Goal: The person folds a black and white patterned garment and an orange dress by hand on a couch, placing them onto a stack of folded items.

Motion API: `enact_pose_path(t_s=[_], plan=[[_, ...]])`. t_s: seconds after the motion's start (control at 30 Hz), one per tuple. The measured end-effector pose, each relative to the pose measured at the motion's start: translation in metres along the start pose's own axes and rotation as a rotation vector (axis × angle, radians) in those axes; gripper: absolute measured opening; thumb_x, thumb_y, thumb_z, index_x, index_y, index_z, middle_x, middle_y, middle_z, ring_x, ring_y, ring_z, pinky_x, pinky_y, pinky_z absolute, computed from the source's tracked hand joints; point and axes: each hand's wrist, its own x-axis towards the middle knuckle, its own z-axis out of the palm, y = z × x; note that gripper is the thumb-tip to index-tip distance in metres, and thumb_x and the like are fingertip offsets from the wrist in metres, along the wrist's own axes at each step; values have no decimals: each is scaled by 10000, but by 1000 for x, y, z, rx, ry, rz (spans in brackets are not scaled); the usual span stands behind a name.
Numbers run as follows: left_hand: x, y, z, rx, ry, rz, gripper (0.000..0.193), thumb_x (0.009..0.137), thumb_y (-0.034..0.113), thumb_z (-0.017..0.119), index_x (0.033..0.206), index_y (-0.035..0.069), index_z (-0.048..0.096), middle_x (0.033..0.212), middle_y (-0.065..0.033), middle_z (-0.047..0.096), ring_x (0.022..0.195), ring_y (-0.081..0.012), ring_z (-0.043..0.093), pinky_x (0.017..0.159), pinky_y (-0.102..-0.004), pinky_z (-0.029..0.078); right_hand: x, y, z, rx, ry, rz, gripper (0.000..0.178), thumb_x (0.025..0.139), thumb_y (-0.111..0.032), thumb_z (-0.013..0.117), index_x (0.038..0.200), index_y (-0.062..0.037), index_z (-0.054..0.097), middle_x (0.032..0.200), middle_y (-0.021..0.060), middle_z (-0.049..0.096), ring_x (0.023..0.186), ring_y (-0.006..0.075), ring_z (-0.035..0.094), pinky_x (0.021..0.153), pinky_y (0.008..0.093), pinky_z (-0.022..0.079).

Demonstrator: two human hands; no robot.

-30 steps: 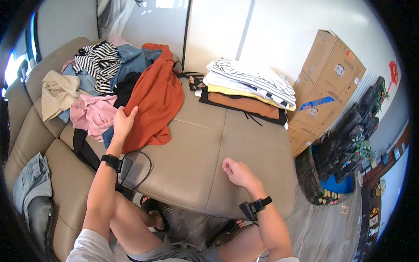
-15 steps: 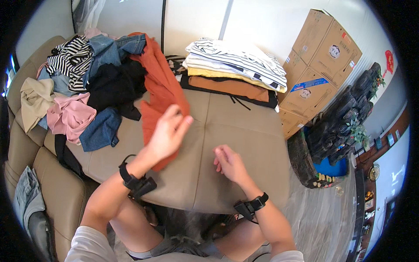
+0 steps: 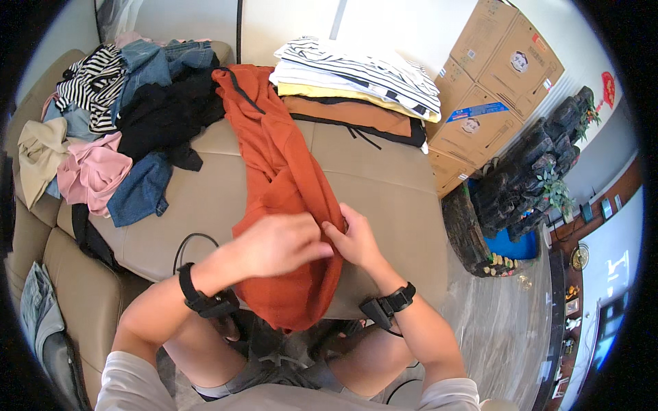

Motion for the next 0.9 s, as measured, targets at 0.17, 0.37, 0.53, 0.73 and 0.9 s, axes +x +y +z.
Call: enact_pose_path(t_s=[0.17,0.37,0.53,0.73,0.9], plan=[[-3,-43,-34,183,264,-237,261,912,232,686,932,-7,581,944,-177,572,888,-413,610,790,-457,510,2,-5,-21,-127,209,-110,124,877,-13,625,998,12,611,832,45,600,762,125,544,727,285,474],[-22,-73,-61,114,-16,-588,319,905,301,705,890,-14,653,870,-222,691,865,-401,662,765,-456,524,12,31,-53,24,415,-105,216,818,131,553,921,-52,501,870,9,561,855,86,552,754,236,460],[-21,-65,-62,207,-114,-576,365,930,351,675,907,-14,670,879,-237,696,893,-412,665,781,-479,520,13,57,-92,141,598,31,355,800,180,456,1059,-34,571,1062,74,656,1015,142,614,914,269,469],[-18,-73,-54,119,184,-618,498,1001,433,547,917,-47,652,847,-279,668,886,-476,628,790,-522,501,-14,-16,-49,-110,248,-136,460,771,140,450,1160,24,665,1161,87,700,1107,188,644,982,315,491],[-2,-67,-61,63,245,-799,648,996,528,525,789,-74,642,749,-303,642,798,-491,625,748,-507,502,-41,-73,29,-326,-615,-588,383,770,55,583,1123,-57,679,1173,107,676,1033,294,659,807,374,569]])
